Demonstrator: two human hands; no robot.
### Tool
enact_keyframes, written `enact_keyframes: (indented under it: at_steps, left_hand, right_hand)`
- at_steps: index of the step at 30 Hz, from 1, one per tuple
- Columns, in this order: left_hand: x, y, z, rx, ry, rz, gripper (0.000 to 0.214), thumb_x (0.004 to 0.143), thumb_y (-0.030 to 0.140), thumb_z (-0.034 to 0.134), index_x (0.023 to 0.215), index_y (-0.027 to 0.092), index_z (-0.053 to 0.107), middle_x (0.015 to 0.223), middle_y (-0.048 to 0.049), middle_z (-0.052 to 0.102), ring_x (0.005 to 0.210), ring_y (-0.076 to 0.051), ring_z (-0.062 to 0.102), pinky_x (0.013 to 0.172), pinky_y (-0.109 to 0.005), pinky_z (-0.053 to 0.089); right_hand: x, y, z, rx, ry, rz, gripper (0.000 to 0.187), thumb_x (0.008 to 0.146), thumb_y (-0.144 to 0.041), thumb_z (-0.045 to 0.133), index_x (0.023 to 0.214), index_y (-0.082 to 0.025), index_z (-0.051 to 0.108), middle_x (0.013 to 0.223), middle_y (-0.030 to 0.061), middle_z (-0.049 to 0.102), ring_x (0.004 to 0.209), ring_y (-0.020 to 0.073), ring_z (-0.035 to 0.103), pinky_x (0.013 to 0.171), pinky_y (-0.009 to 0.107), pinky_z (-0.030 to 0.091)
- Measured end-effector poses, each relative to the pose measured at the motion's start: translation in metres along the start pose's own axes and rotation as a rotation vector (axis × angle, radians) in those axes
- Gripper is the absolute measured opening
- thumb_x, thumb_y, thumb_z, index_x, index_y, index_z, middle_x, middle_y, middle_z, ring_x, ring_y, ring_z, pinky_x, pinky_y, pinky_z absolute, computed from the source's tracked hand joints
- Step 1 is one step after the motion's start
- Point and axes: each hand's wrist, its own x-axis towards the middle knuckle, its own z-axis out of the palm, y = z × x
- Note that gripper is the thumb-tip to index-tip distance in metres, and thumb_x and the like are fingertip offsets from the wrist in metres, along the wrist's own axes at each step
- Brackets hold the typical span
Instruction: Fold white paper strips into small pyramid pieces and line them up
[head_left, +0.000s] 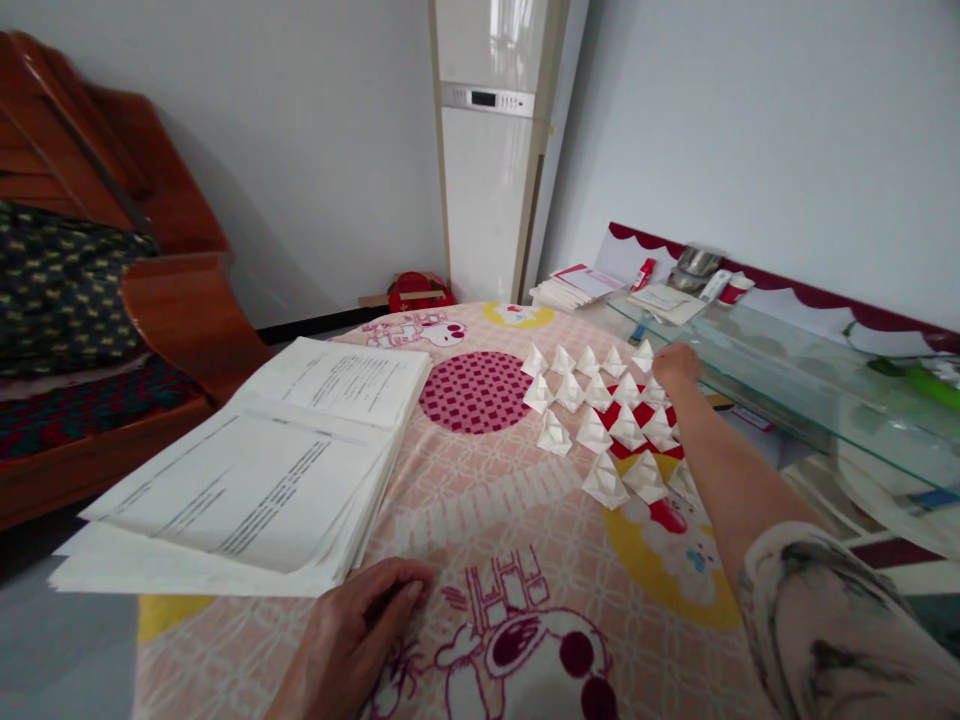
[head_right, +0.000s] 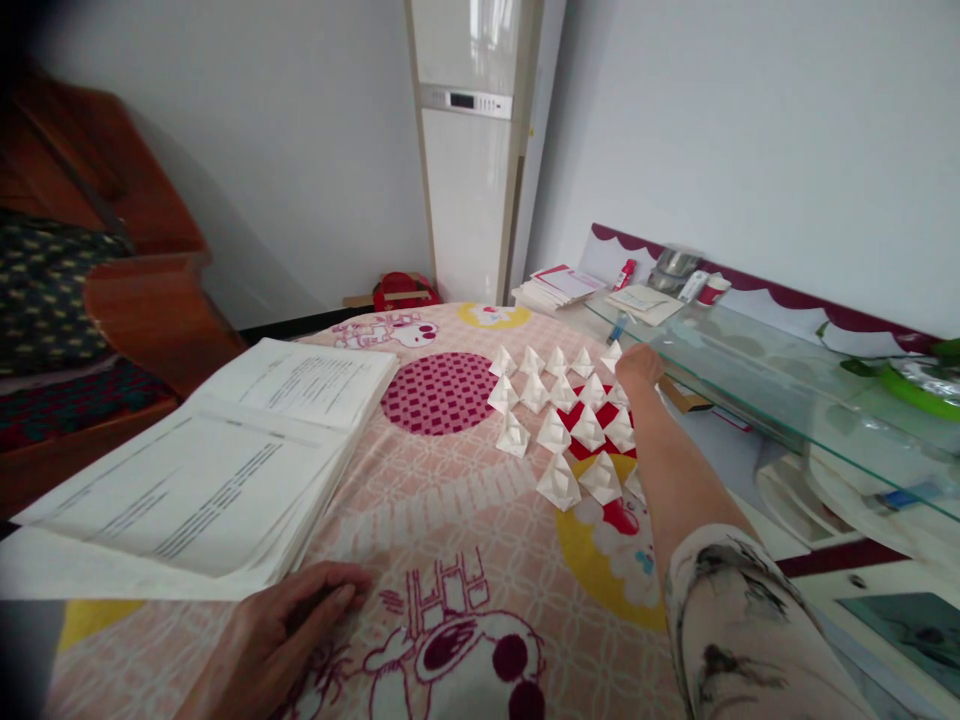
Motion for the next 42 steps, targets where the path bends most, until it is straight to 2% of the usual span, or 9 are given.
enact_keyframes:
  at_steps: [4,9,18,24,30,35,39,42]
  left_hand:
    - [-0.002,0.006,0.001,-0.027,0.033,-0.033,0.033,0.09,0.049,0.056,0.092,0.023,0.076,0.09,-0.0047,0.076,0.081,-0.021,0.07,0.072,-0.023,0.056]
    - [-0.002,0.011,0.004,-0.083,0.056,-0.057,0.033,0.089,0.049,0.057,0.09,0.022,0.076,0.087,-0.0055,0.076,0.079,-0.021,0.07,0.071,-0.023,0.057]
    - [0.002,-0.003,0.0,-0.016,-0.038,-0.014,0.034,0.091,0.048,0.054,0.093,0.022,0.076,0.087,-0.0059,0.076,0.079,-0.021,0.071,0.069,-0.023,0.058]
    - [0.003,-0.006,0.001,-0.004,-0.035,-0.005,0.032,0.091,0.046,0.055,0.094,0.023,0.076,0.09,-0.0053,0.076,0.08,-0.021,0.071,0.07,-0.023,0.058]
    - [0.003,-0.005,0.001,-0.008,-0.04,-0.007,0.033,0.092,0.046,0.054,0.095,0.022,0.076,0.091,-0.0058,0.076,0.081,-0.021,0.071,0.071,-0.023,0.058]
    - [0.003,-0.005,0.002,-0.022,-0.033,-0.014,0.033,0.091,0.047,0.055,0.094,0.021,0.076,0.089,-0.0064,0.075,0.08,-0.021,0.071,0.07,-0.023,0.057]
    - [0.004,-0.003,0.001,-0.012,-0.04,-0.014,0.034,0.092,0.048,0.052,0.095,0.022,0.074,0.088,-0.0054,0.075,0.079,-0.02,0.07,0.069,-0.023,0.055]
    - [0.006,-0.002,-0.001,0.031,-0.049,0.028,0.034,0.092,0.048,0.052,0.093,0.022,0.074,0.086,-0.0044,0.075,0.077,-0.02,0.069,0.068,-0.022,0.054]
  right_hand:
    - [0.001,-0.002,0.003,-0.044,-0.036,0.153,0.028,0.09,-0.01,0.045,0.096,0.0,0.07,0.086,0.0251,0.065,0.081,0.0238,0.057,0.073,0.037,0.038]
    - [-0.002,-0.008,-0.001,-0.068,-0.102,0.181,0.025,0.089,-0.011,0.047,0.099,-0.004,0.068,0.091,0.0239,0.064,0.084,0.0232,0.056,0.073,0.037,0.037]
    - [-0.005,-0.011,-0.005,-0.088,-0.144,0.194,0.025,0.087,-0.009,0.05,0.094,-0.002,0.072,0.088,0.0235,0.065,0.086,0.0253,0.06,0.071,0.036,0.038]
    - [-0.007,-0.011,-0.005,-0.085,-0.15,0.176,0.027,0.086,-0.008,0.051,0.098,0.002,0.072,0.089,0.0245,0.066,0.088,0.0262,0.061,0.073,0.035,0.038]
    - [-0.009,-0.013,-0.004,-0.07,-0.125,0.149,0.027,0.085,-0.008,0.052,0.097,0.003,0.073,0.085,0.0236,0.066,0.084,0.0229,0.06,0.072,0.034,0.038]
    - [-0.01,-0.014,-0.005,-0.056,-0.098,0.132,0.024,0.084,-0.012,0.056,0.093,-0.002,0.076,0.087,0.0231,0.068,0.082,0.0225,0.06,0.07,0.034,0.037]
    - [-0.009,-0.017,-0.02,-0.047,-0.007,0.133,0.028,0.089,-0.019,0.052,0.098,-0.007,0.076,0.096,0.0228,0.07,0.086,0.0243,0.062,0.072,0.034,0.039]
    - [-0.023,-0.023,-0.042,-0.014,0.11,0.118,0.034,0.093,-0.02,0.044,0.103,-0.009,0.075,0.097,0.0192,0.071,0.088,0.0243,0.063,0.077,0.033,0.041]
